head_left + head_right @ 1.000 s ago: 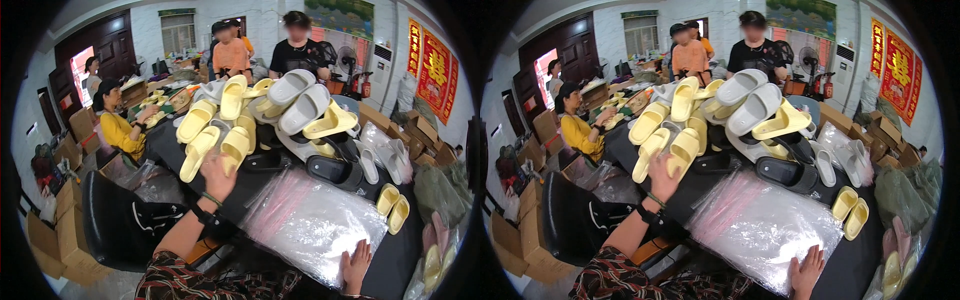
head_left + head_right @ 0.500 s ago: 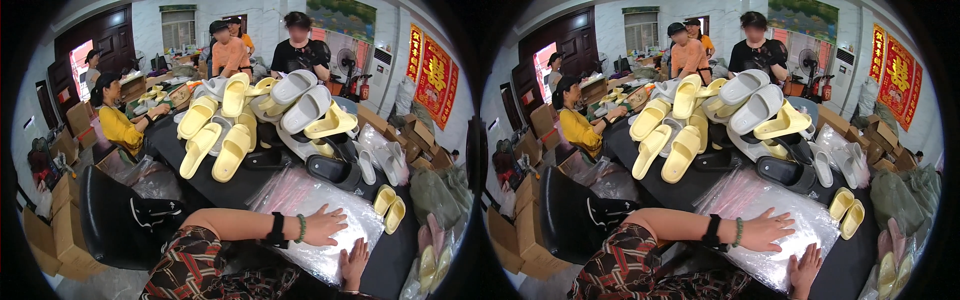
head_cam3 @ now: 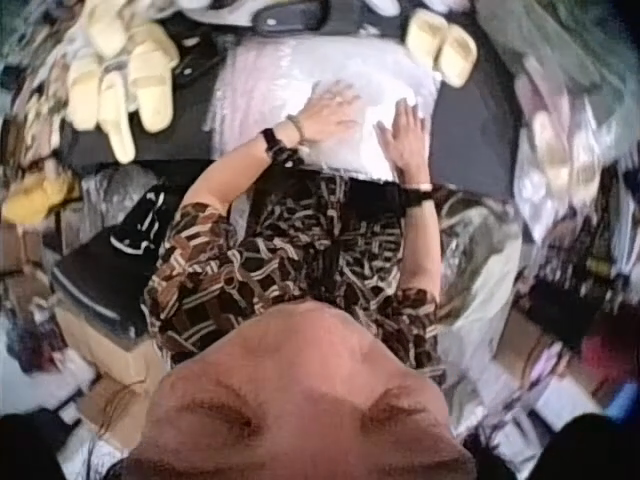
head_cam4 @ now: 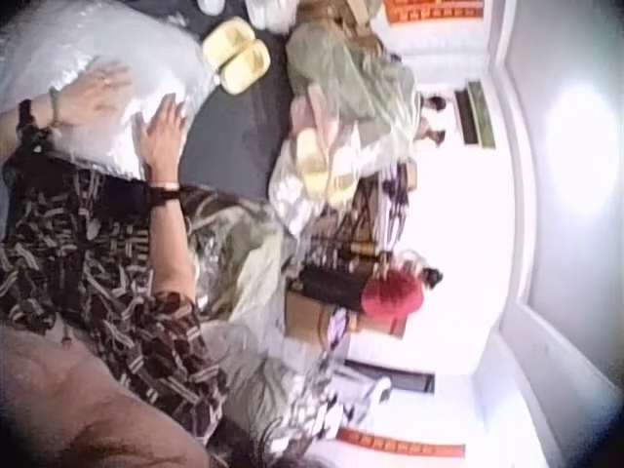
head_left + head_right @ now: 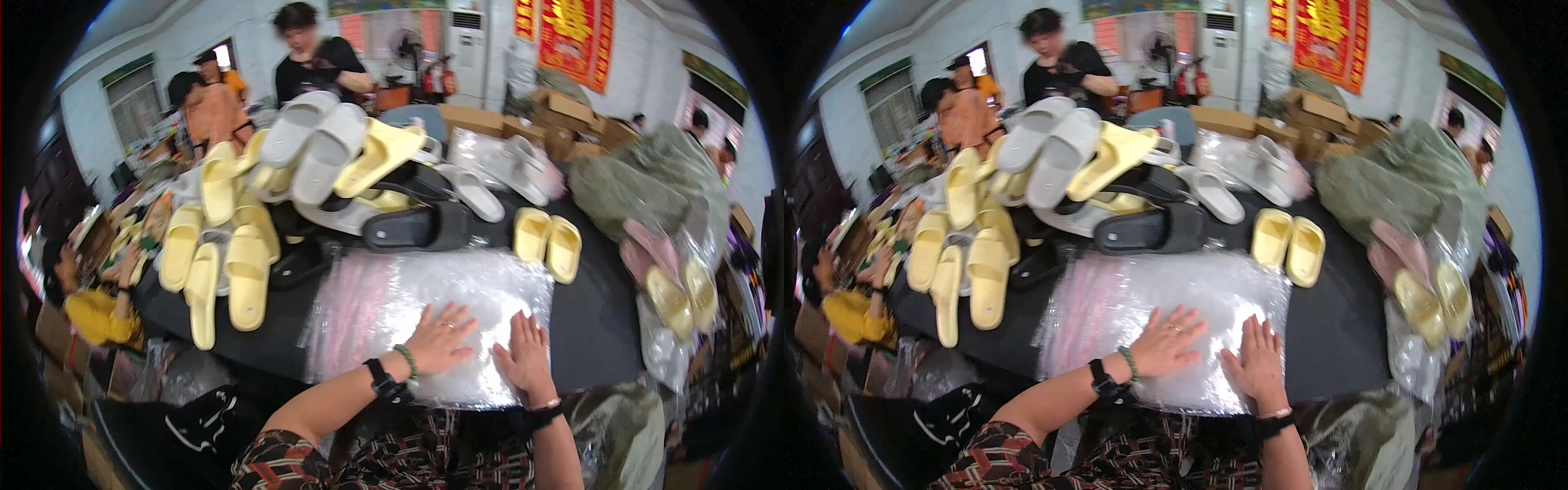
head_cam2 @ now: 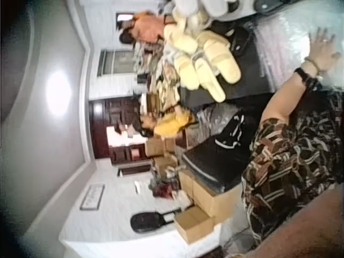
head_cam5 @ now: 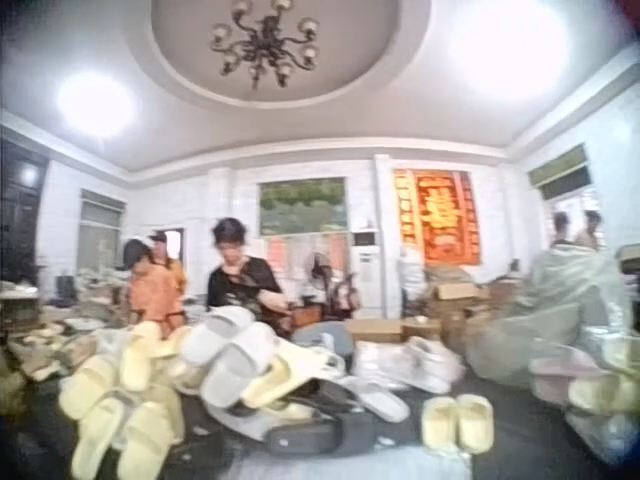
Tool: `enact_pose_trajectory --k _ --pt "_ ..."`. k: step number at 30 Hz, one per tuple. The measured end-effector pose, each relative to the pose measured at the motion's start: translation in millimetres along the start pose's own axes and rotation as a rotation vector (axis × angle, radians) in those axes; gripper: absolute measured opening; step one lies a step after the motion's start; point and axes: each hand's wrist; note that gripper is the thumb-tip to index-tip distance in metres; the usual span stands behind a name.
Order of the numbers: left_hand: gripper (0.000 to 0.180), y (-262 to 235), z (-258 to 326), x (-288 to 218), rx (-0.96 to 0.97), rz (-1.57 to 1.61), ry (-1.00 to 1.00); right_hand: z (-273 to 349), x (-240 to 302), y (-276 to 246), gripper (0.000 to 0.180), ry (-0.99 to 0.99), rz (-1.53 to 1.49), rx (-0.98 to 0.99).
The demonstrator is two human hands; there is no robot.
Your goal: Packing yellow and white slides into plastic bags and placing them in a large sack.
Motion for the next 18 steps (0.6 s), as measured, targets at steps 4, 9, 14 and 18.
enact_pose_trajectory --k 4,9,14,18 --pt "0.068 7 -2 1 -0.039 0.001 -0.004 0 -16 13 0.078 -0.007 -0.024 -0.036" --pt "0.067 7 -4 -7 -0.052 -0.007 0.039 15 -33 -4 0.065 -0.006 -0.262 -0.144" --pt "0.065 7 -5 1 -0.019 -0.005 0.020 40 -8 -45 0.058 -0.210 -0.128 -0.282" --pt "0.066 1 -5 0 0.043 -0.023 -0.004 68 6 0 0.063 -0.177 -0.087 -0.256"
Point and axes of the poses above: each hand's wrist, its own z-axis away from the middle knuckle, its own y-axis out of the palm, x = y × z, and after that the axes turned 2 degrees about x, right-handed
